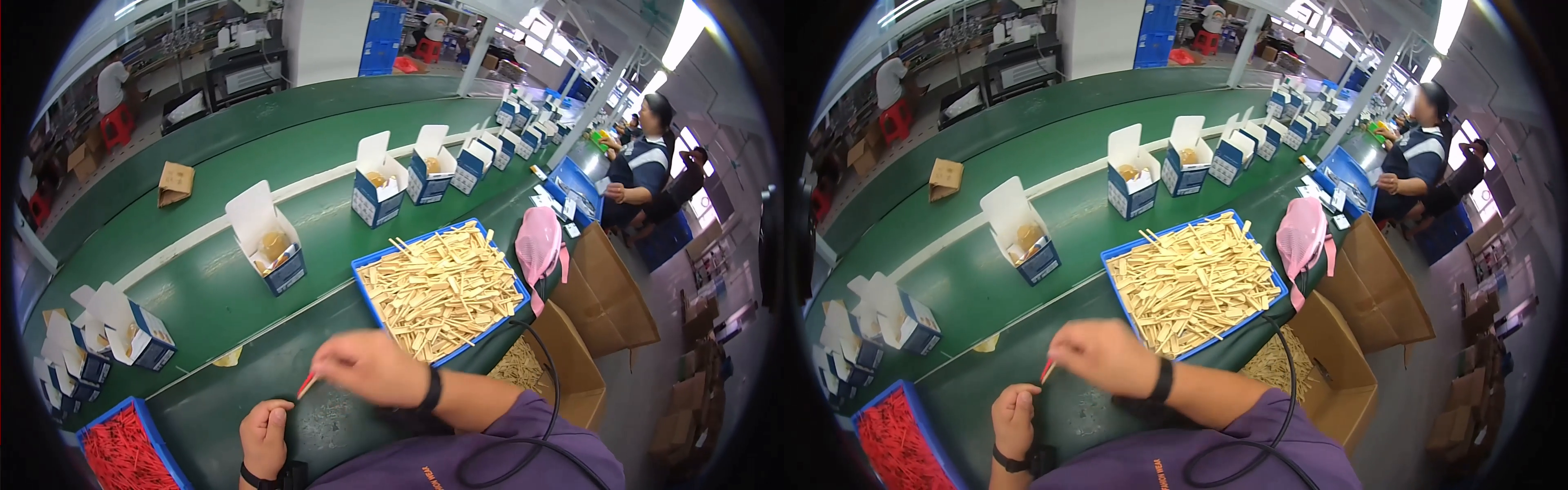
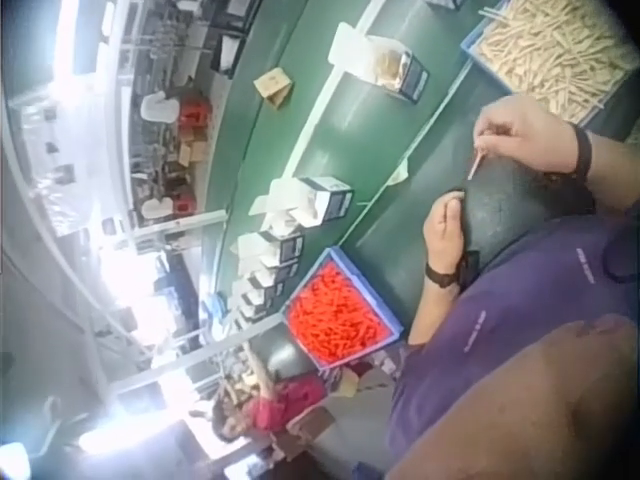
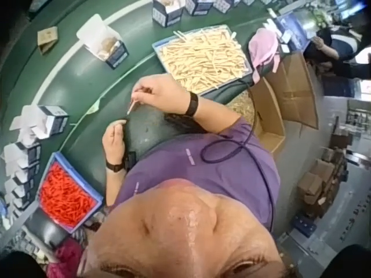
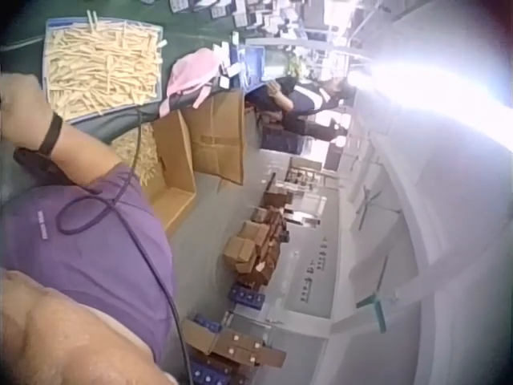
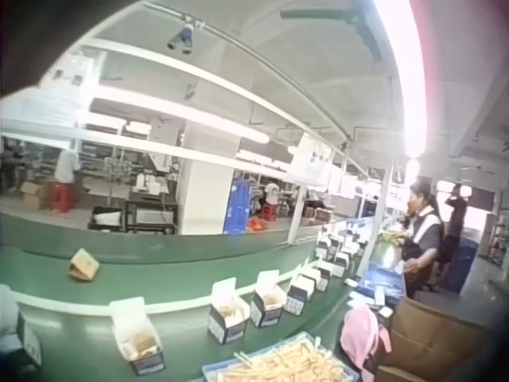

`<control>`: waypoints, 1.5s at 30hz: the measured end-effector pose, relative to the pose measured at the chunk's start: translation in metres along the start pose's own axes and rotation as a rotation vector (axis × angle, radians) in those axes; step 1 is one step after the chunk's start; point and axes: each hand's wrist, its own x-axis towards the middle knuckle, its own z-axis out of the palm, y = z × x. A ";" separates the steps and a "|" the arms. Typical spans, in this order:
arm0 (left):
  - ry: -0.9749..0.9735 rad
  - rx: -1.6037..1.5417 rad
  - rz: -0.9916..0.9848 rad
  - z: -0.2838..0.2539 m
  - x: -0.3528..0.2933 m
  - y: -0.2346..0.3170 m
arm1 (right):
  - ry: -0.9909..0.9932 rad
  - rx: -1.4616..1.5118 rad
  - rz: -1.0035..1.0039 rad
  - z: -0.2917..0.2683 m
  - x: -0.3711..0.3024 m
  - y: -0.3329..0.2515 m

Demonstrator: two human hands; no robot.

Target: The person assembles items by hand by joining a red stick and a wooden stick together. They then place the assembled item into a white box on the conveyor belt and repeat the process.

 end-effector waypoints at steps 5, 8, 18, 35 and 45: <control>0.040 0.003 0.049 0.006 0.002 0.001 | 0.602 -0.237 0.070 -0.115 0.047 0.032; 0.024 0.049 0.107 0.010 0.005 0.007 | 0.731 -0.445 0.045 -0.163 0.087 0.061; 0.032 -0.021 0.026 0.010 0.003 0.009 | 0.307 -0.599 0.054 -0.171 0.171 0.113; 0.037 -0.227 -0.059 0.011 0.009 0.004 | 0.067 -1.063 0.093 -0.159 0.166 0.120; 0.056 -0.601 -0.146 -0.010 0.011 0.006 | -0.009 -0.833 0.476 -0.180 0.076 0.080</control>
